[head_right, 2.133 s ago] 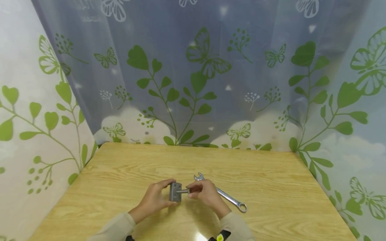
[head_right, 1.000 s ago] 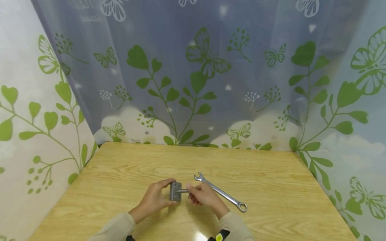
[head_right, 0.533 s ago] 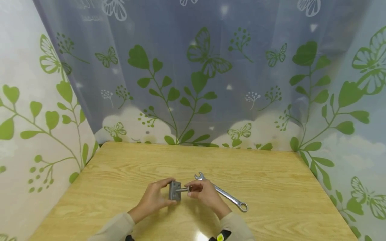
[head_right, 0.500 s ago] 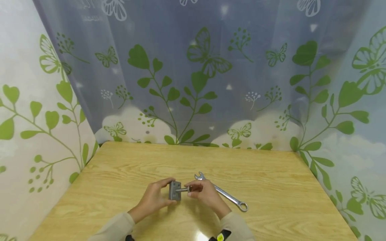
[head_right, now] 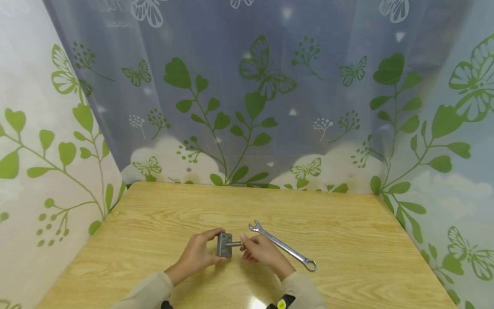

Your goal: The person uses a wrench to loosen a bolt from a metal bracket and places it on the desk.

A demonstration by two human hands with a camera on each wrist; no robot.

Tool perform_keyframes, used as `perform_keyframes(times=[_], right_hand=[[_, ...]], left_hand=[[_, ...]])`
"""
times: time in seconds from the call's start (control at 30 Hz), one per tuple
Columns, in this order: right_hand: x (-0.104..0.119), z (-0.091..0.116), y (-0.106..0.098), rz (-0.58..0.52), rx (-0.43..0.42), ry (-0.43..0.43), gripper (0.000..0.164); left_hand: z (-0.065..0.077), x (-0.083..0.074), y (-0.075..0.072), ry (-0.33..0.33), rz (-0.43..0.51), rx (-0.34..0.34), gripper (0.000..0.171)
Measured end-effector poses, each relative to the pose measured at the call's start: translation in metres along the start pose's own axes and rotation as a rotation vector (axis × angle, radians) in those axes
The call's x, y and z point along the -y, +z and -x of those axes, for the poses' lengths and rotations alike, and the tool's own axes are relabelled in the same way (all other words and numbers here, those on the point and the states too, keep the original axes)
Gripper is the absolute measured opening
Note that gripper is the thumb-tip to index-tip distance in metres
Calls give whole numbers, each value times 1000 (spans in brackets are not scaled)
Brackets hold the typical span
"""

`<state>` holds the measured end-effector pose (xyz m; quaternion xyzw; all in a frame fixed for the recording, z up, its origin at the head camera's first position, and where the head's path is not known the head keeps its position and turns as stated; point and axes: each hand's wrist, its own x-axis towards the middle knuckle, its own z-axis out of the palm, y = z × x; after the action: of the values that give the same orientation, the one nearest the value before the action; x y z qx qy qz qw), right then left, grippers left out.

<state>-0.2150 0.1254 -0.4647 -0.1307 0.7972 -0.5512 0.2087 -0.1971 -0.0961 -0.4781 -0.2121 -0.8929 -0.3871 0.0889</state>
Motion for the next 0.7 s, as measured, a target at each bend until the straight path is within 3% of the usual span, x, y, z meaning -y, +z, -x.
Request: perform_keyframes(times=[0.17, 0.37, 0.57, 0.7], right_hand=[[1, -1, 2, -21, -42, 35, 65], [2, -1, 3, -45, -48, 23, 54], [1, 1, -2, -6, -58, -111, 26], [-2, 0, -4, 7, -78, -183, 24]], left_hand=[[-1, 0, 1, 4, -5, -2, 70], [-1, 0, 0, 8, -18, 7, 70], [0, -1, -1, 3, -19, 15, 70], [0, -1, 0, 3, -17, 17, 70]])
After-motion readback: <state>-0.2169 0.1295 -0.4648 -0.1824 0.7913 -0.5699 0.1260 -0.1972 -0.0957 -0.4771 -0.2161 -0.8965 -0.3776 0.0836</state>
